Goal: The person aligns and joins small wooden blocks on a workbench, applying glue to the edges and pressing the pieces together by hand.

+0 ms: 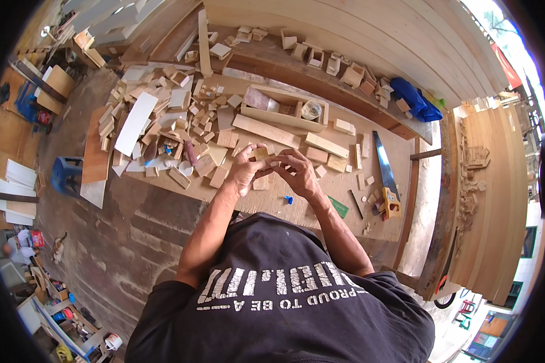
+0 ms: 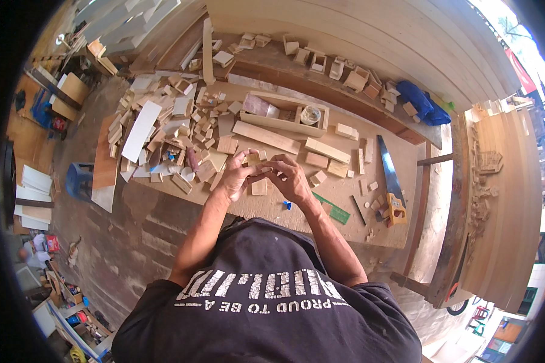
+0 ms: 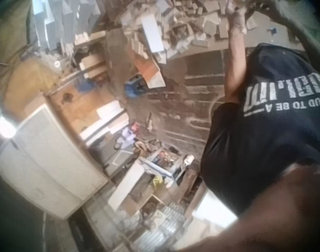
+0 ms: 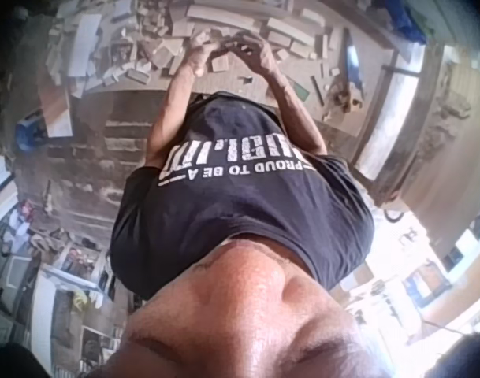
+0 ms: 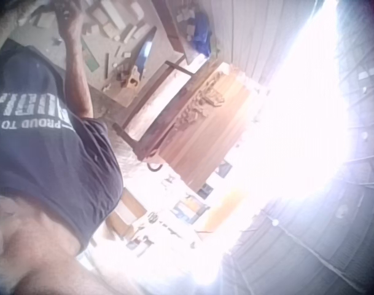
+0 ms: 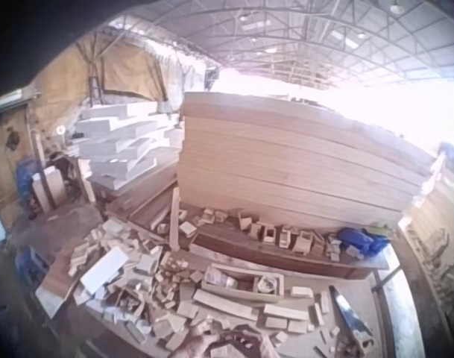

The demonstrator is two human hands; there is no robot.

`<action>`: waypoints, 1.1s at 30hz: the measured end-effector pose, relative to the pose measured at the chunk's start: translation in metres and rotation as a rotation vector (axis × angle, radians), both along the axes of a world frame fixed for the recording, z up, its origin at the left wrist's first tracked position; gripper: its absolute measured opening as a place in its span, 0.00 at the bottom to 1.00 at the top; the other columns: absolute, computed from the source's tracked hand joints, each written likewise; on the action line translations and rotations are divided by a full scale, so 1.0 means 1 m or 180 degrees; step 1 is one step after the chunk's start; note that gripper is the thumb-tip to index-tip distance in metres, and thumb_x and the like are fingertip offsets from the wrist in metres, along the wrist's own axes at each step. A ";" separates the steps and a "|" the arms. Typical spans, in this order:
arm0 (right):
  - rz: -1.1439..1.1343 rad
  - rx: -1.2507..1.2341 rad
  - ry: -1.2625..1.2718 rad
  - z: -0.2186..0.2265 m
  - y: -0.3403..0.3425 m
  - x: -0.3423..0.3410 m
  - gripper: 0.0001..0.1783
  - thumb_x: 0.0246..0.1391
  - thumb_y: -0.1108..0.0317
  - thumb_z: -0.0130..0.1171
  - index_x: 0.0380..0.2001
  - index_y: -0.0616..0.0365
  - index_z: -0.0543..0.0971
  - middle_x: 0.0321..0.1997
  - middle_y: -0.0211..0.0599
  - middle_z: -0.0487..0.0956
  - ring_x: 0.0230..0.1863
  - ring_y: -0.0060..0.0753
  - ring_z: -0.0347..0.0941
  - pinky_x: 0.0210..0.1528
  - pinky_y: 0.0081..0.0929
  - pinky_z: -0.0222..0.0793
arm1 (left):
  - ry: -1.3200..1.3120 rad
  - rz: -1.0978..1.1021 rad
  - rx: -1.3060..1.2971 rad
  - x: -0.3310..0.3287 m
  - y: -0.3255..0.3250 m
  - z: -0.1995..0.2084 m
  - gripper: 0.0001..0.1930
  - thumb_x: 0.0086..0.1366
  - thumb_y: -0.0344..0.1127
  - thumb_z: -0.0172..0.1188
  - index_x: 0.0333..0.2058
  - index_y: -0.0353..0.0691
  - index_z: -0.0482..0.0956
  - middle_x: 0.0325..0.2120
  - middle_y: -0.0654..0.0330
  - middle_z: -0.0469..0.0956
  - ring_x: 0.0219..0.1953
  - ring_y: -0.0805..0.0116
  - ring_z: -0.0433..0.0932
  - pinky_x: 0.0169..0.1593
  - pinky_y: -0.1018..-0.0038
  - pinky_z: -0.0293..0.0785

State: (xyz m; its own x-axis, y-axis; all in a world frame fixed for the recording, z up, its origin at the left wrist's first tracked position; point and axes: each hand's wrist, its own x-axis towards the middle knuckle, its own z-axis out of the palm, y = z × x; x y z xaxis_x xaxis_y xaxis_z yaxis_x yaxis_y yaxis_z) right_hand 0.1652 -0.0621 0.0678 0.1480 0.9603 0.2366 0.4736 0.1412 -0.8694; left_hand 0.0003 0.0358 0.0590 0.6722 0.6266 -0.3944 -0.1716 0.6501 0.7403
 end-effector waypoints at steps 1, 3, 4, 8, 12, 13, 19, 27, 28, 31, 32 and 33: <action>0.0029 0.0071 -0.0014 -0.001 0.001 0.000 0.13 0.52 0.74 0.65 0.44 0.59 0.83 0.45 0.40 0.80 0.39 0.34 0.81 0.37 0.26 0.80 | -0.0007 -0.0012 -0.0009 0.000 0.000 0.001 0.24 0.62 0.25 0.63 0.55 0.39 0.65 0.41 0.57 0.79 0.43 0.65 0.82 0.51 0.67 0.82; 0.0011 0.0075 -0.0020 -0.001 0.000 0.000 0.13 0.52 0.75 0.65 0.43 0.59 0.83 0.44 0.40 0.80 0.39 0.35 0.81 0.37 0.26 0.80 | -0.0011 -0.0033 -0.0013 -0.001 -0.001 0.000 0.24 0.62 0.26 0.63 0.55 0.38 0.65 0.41 0.57 0.79 0.43 0.65 0.82 0.51 0.66 0.82; 0.0000 0.0080 -0.0021 -0.002 -0.001 0.000 0.12 0.52 0.75 0.65 0.42 0.59 0.83 0.44 0.40 0.80 0.39 0.35 0.81 0.37 0.26 0.80 | -0.0011 -0.0046 -0.0011 -0.001 -0.001 0.000 0.24 0.62 0.26 0.63 0.54 0.38 0.65 0.42 0.57 0.79 0.43 0.66 0.82 0.50 0.66 0.82; -0.0017 0.0086 0.0026 -0.008 -0.003 -0.002 0.12 0.52 0.75 0.65 0.42 0.59 0.84 0.43 0.39 0.81 0.39 0.34 0.81 0.37 0.26 0.80 | -0.0004 -0.0071 -0.0008 -0.001 -0.001 -0.005 0.24 0.61 0.26 0.64 0.54 0.38 0.65 0.42 0.57 0.79 0.43 0.66 0.82 0.50 0.67 0.82; -0.0022 0.0146 -0.0022 -0.011 -0.004 0.000 0.12 0.52 0.76 0.65 0.41 0.58 0.84 0.43 0.38 0.81 0.39 0.34 0.81 0.37 0.26 0.80 | -0.0008 -0.0122 -0.0005 0.001 -0.001 -0.006 0.25 0.61 0.27 0.66 0.54 0.39 0.65 0.42 0.57 0.79 0.43 0.66 0.82 0.50 0.68 0.82; -0.0012 0.0159 -0.0032 -0.012 -0.004 0.001 0.12 0.52 0.76 0.65 0.41 0.58 0.84 0.43 0.38 0.81 0.39 0.34 0.81 0.37 0.26 0.80 | 0.0000 -0.0138 -0.0010 0.001 -0.001 -0.006 0.25 0.61 0.27 0.66 0.54 0.39 0.65 0.42 0.57 0.78 0.43 0.66 0.82 0.50 0.68 0.82; -0.0047 0.0165 -0.0008 -0.018 -0.007 0.003 0.10 0.52 0.76 0.65 0.40 0.59 0.84 0.43 0.39 0.81 0.39 0.34 0.81 0.37 0.27 0.80 | 0.0054 -0.0155 0.0124 0.005 -0.002 -0.009 0.24 0.60 0.26 0.67 0.52 0.38 0.68 0.41 0.59 0.77 0.43 0.67 0.81 0.49 0.69 0.83; -0.0224 -0.0698 0.1404 -0.031 -0.010 0.003 0.18 0.57 0.69 0.65 0.46 0.65 0.73 0.42 0.38 0.79 0.39 0.26 0.78 0.37 0.23 0.77 | 0.0282 -0.0249 0.0536 0.002 0.001 -0.020 0.26 0.57 0.23 0.66 0.54 0.38 0.68 0.42 0.60 0.77 0.45 0.69 0.79 0.49 0.72 0.81; -0.0225 -0.0830 0.1601 -0.030 -0.008 0.003 0.19 0.57 0.67 0.65 0.47 0.65 0.72 0.41 0.38 0.79 0.39 0.25 0.77 0.37 0.23 0.76 | 0.0265 -0.0267 0.0577 0.001 0.002 -0.022 0.26 0.57 0.23 0.66 0.54 0.38 0.68 0.42 0.60 0.78 0.46 0.69 0.79 0.49 0.72 0.81; -0.0291 -0.0873 0.1863 -0.026 -0.005 0.001 0.20 0.57 0.65 0.64 0.46 0.66 0.71 0.40 0.36 0.77 0.38 0.24 0.76 0.35 0.23 0.75 | 0.0101 -0.0147 0.0531 0.002 -0.002 -0.027 0.28 0.54 0.27 0.71 0.53 0.40 0.70 0.41 0.60 0.80 0.42 0.69 0.80 0.43 0.71 0.82; -0.0270 -0.0896 0.1862 -0.027 -0.005 0.001 0.20 0.57 0.65 0.64 0.46 0.66 0.71 0.40 0.35 0.77 0.38 0.24 0.76 0.35 0.22 0.75 | 0.0182 -0.0173 0.0570 0.002 -0.003 -0.027 0.29 0.53 0.27 0.72 0.53 0.40 0.70 0.40 0.60 0.80 0.42 0.70 0.80 0.42 0.71 0.82; -0.0249 -0.0920 0.1862 -0.028 -0.005 0.001 0.20 0.57 0.65 0.64 0.47 0.66 0.71 0.39 0.34 0.76 0.38 0.24 0.76 0.35 0.22 0.75 | 0.0262 -0.0200 0.0609 0.001 -0.003 -0.026 0.30 0.53 0.28 0.72 0.53 0.40 0.70 0.40 0.60 0.80 0.42 0.70 0.80 0.41 0.71 0.81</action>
State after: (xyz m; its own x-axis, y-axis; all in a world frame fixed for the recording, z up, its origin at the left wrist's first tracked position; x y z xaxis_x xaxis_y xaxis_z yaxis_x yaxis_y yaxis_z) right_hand 0.1661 -0.0666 0.0401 0.2459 0.9542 -0.1701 -0.0893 -0.1524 -0.9843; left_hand 0.0016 0.0325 0.0334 0.6827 0.6533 -0.3274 -0.0691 0.5038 0.8611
